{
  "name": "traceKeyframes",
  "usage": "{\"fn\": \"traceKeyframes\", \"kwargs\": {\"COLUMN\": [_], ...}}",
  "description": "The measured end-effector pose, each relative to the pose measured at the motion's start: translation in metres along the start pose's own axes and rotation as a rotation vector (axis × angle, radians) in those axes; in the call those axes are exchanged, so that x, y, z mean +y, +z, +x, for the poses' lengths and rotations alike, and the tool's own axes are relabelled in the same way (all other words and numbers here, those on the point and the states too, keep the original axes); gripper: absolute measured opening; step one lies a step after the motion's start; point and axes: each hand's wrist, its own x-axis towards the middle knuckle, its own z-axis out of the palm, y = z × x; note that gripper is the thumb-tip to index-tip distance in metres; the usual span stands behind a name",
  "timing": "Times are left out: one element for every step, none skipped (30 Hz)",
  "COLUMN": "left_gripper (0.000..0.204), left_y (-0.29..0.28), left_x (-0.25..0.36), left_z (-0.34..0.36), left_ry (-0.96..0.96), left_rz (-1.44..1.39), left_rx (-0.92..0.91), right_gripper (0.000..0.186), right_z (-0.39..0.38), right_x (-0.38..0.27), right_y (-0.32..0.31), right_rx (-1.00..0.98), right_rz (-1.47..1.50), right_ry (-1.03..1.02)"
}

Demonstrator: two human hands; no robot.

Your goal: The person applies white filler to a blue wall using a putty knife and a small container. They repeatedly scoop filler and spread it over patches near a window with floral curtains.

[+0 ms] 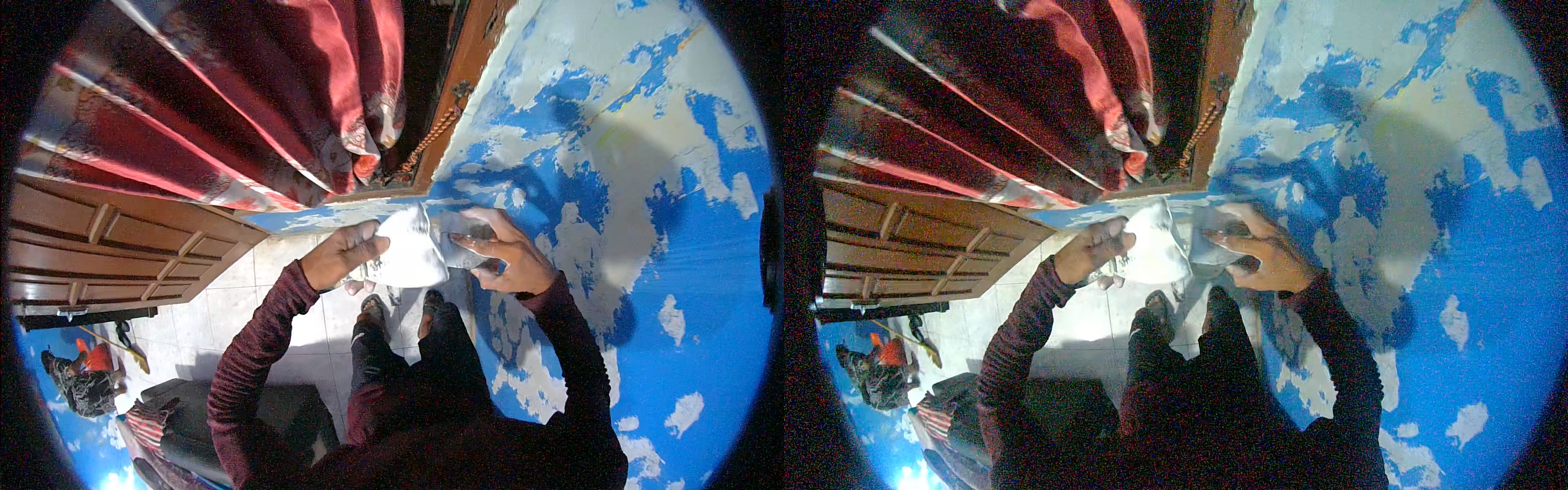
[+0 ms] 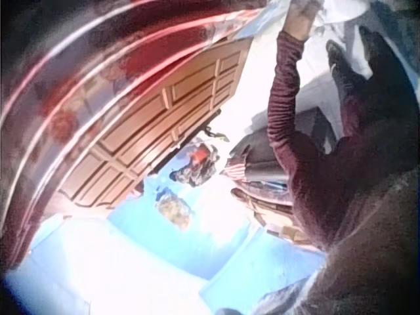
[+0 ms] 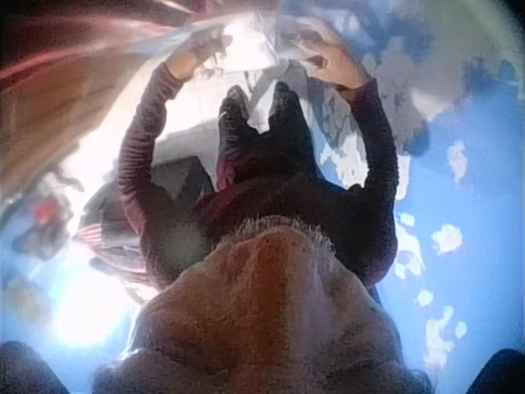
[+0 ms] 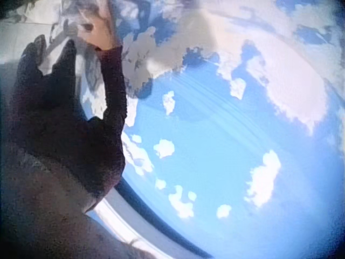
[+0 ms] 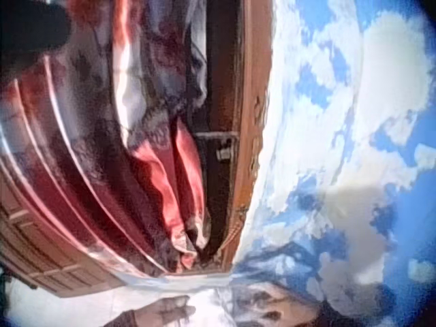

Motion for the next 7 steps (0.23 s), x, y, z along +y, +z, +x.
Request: {"fn": "traceKeyframes", "kwargs": {"left_gripper": [0.033,0.034,0.034,0.035,0.035,0.034,0.036], "left_y": [-0.003,-0.006,-0.008,-0.011,-0.014,-0.015,-0.017], "left_x": [0.019,0.056,0.058,0.044,0.039,0.045,0.053], "left_z": [-0.003,-0.006,-0.008,-0.011,-0.017,-0.028,-0.042], "left_ry": [0.013,-0.227,-0.085,0.053,0.185,0.115,0.020], "left_rz": [-0.001,-0.150,0.028,0.191,0.350,0.334,0.327], "left_rx": [0.002,-0.068,-0.013,0.057,0.119,0.165,0.197], "right_gripper": [0.063,0.061,0.061,0.060,0.060,0.060,0.060], "right_z": [-0.009,-0.016,-0.011,-0.002,0.008,0.024,0.046], "right_x": [-0.002,-0.012,-0.025,-0.043,-0.065,-0.085,-0.104], "right_y": [-0.006,-0.015,-0.028,-0.046,-0.062,-0.075,-0.089], "right_rx": [0.027,0.053,0.091,0.108,0.124,0.087,0.041], "right_rz": [-0.080,-0.048,-0.048,-0.046,-0.042,-0.141,-0.226], "right_ry": [0.007,0.097,0.107,0.110,0.123,0.071,-0.001]}}
